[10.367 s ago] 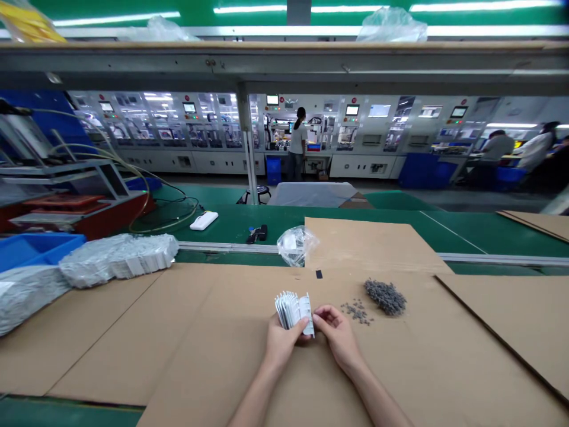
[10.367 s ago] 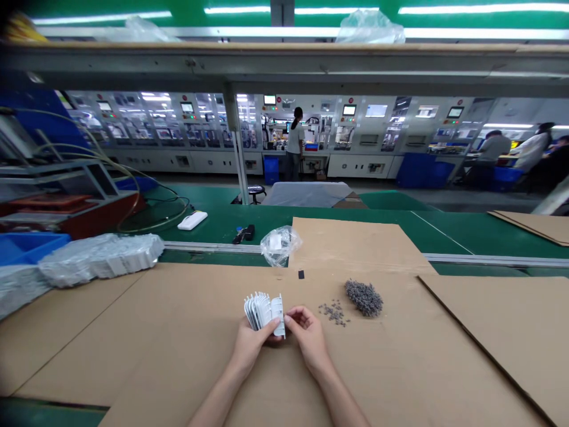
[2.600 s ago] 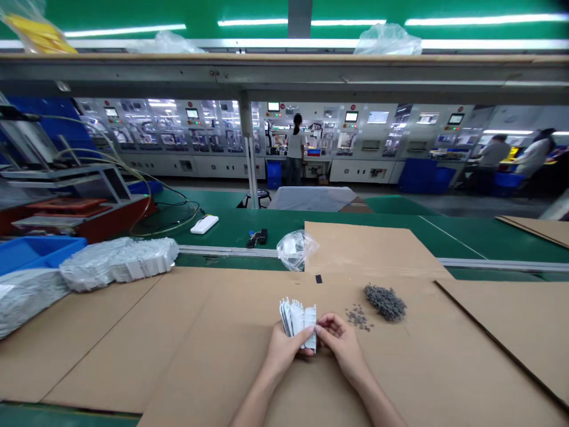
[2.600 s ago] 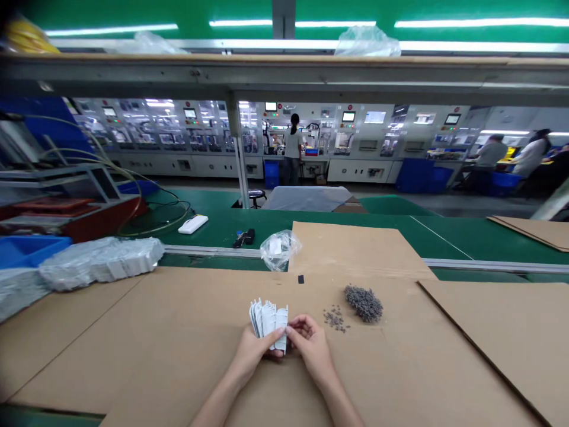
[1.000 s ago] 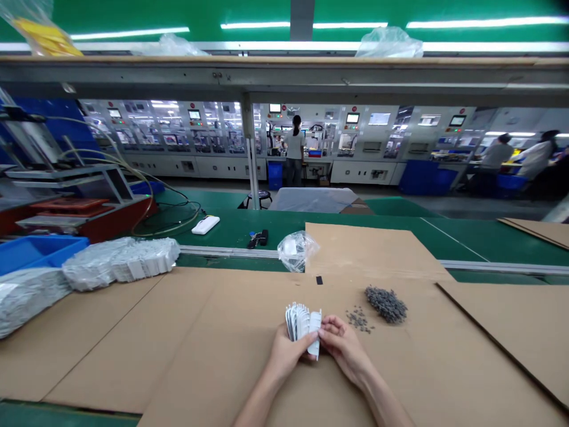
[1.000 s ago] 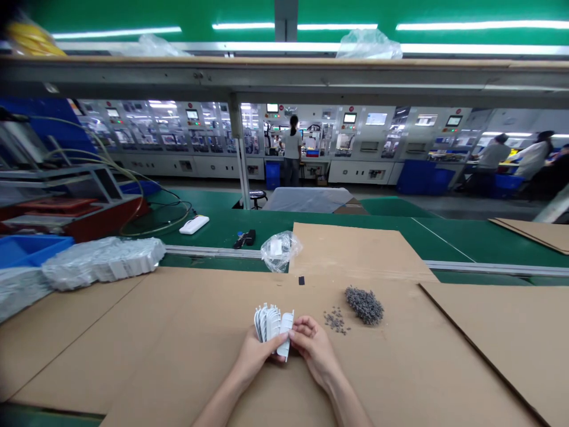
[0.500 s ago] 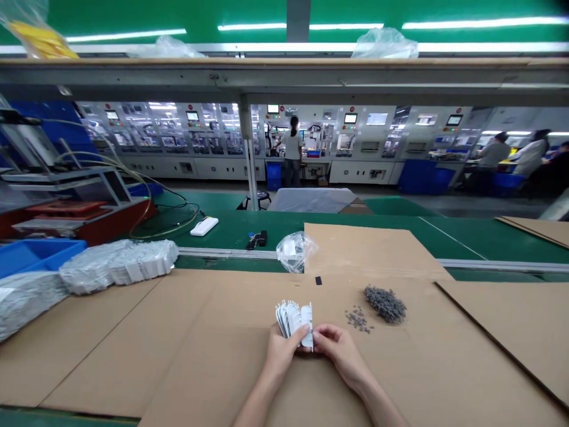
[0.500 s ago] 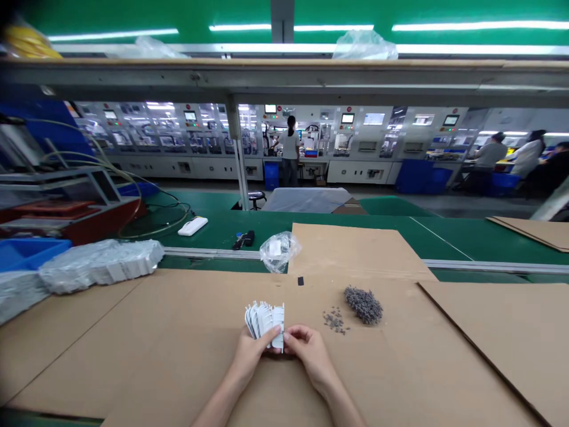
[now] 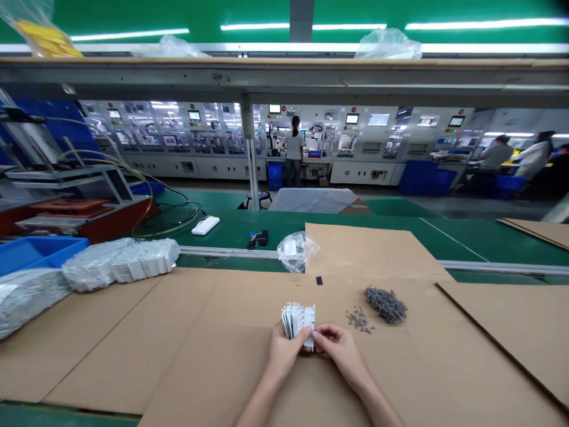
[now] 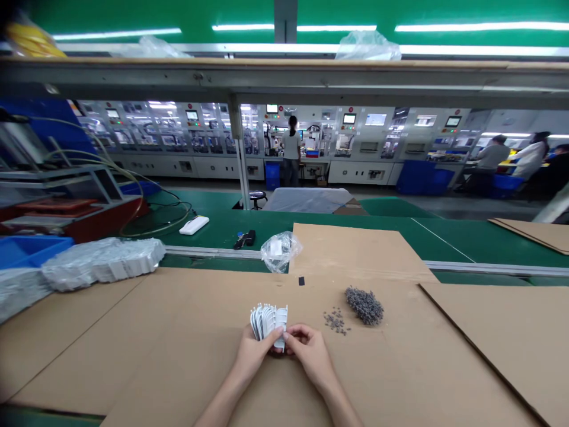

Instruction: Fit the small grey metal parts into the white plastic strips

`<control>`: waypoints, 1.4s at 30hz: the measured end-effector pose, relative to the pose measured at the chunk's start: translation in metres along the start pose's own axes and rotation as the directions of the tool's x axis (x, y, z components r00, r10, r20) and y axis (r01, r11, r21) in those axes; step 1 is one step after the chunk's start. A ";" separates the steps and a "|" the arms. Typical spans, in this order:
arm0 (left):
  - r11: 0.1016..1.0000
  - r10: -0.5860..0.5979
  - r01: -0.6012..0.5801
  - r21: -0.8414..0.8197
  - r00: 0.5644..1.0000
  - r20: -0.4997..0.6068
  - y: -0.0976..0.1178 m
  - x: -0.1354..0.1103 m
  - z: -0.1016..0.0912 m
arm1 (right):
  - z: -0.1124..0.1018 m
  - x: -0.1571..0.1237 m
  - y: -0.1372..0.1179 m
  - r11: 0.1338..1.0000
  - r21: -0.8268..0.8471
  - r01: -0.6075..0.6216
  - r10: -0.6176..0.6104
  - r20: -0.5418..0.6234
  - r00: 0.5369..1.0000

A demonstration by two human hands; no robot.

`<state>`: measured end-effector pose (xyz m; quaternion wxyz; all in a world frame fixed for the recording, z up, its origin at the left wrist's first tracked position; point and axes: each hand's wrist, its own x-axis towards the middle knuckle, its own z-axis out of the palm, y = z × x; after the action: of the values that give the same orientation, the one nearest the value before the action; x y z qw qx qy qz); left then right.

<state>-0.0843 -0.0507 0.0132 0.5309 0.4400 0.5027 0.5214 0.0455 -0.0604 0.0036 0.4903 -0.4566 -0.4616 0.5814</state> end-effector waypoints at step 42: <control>0.914 0.156 -0.083 0.397 0.975 -0.157 -0.005 0.013 -0.027 | -0.047 0.007 -0.002 0.606 -0.783 0.138 -0.519 -0.259 0.815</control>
<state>-0.1113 -0.0400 0.0046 0.3512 0.5158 0.6152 0.4818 0.0913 -0.0487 -0.0021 0.4608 -0.6417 -0.6022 0.1153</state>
